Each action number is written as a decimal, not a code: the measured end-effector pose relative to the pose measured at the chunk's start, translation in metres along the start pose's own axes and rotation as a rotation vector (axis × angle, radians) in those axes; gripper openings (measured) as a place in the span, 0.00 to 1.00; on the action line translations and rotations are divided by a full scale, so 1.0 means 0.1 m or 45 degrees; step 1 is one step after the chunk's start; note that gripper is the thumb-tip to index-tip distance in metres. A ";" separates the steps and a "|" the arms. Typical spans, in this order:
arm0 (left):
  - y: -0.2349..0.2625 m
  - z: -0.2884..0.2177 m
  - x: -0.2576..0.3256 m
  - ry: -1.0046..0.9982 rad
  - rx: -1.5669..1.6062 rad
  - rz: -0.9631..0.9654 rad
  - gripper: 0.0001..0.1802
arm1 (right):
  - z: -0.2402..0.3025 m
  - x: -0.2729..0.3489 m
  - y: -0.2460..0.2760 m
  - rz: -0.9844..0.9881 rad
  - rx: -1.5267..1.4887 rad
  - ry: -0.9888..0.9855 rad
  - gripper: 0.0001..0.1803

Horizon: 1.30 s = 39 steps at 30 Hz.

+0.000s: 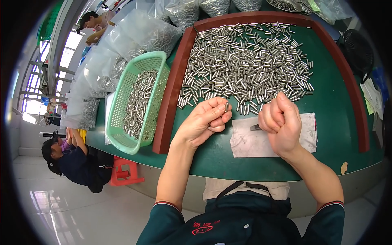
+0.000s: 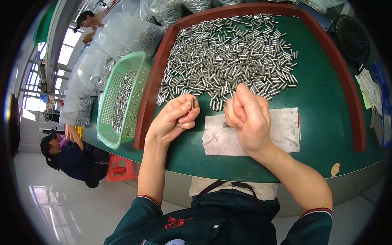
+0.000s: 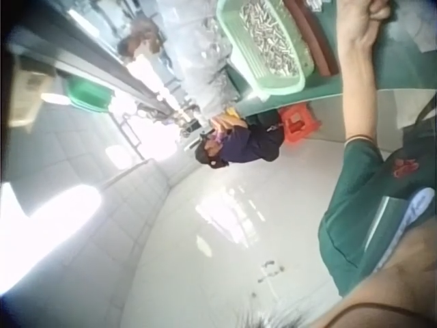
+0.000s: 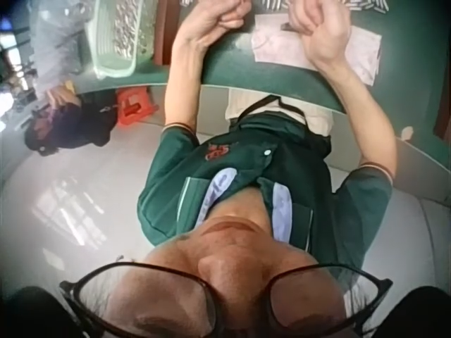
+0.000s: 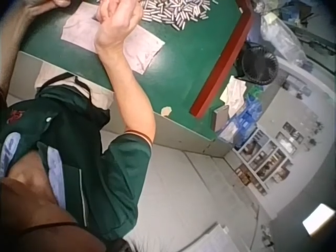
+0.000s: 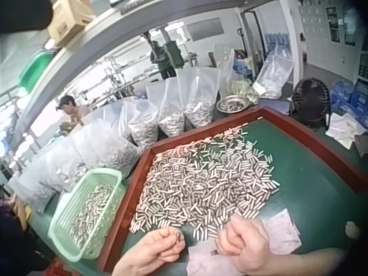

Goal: Processing small metal cylindrical components using a hand tool at a factory workbench.

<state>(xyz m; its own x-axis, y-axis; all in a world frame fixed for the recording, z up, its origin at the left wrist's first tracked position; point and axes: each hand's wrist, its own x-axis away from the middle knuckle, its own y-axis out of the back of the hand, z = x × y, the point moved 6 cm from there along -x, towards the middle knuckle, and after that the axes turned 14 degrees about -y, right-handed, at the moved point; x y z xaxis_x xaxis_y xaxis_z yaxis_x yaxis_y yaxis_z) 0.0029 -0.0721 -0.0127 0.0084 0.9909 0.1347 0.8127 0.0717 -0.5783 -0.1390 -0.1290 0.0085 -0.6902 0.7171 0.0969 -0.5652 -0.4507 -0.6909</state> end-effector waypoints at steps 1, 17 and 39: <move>0.01 0.00 -0.01 -0.003 -0.002 -0.005 0.07 | 0.00 0.00 0.01 -0.001 -0.002 0.000 0.24; 0.01 -0.08 0.00 -0.130 0.297 -0.070 0.14 | -0.02 0.02 -0.04 -0.112 -0.086 -0.035 0.24; -0.12 -0.09 0.01 -0.866 -2.059 -0.139 0.09 | -0.02 0.00 -0.19 -0.106 -0.057 -0.015 0.24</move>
<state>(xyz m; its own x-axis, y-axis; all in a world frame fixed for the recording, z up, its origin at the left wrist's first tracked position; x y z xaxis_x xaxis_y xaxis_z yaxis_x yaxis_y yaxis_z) -0.0018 -0.0729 0.0020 0.0391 0.8876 -0.4589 0.5075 0.3779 0.7743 -0.1277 -0.1197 0.0201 -0.6474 0.7444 0.1634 -0.6002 -0.3659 -0.7112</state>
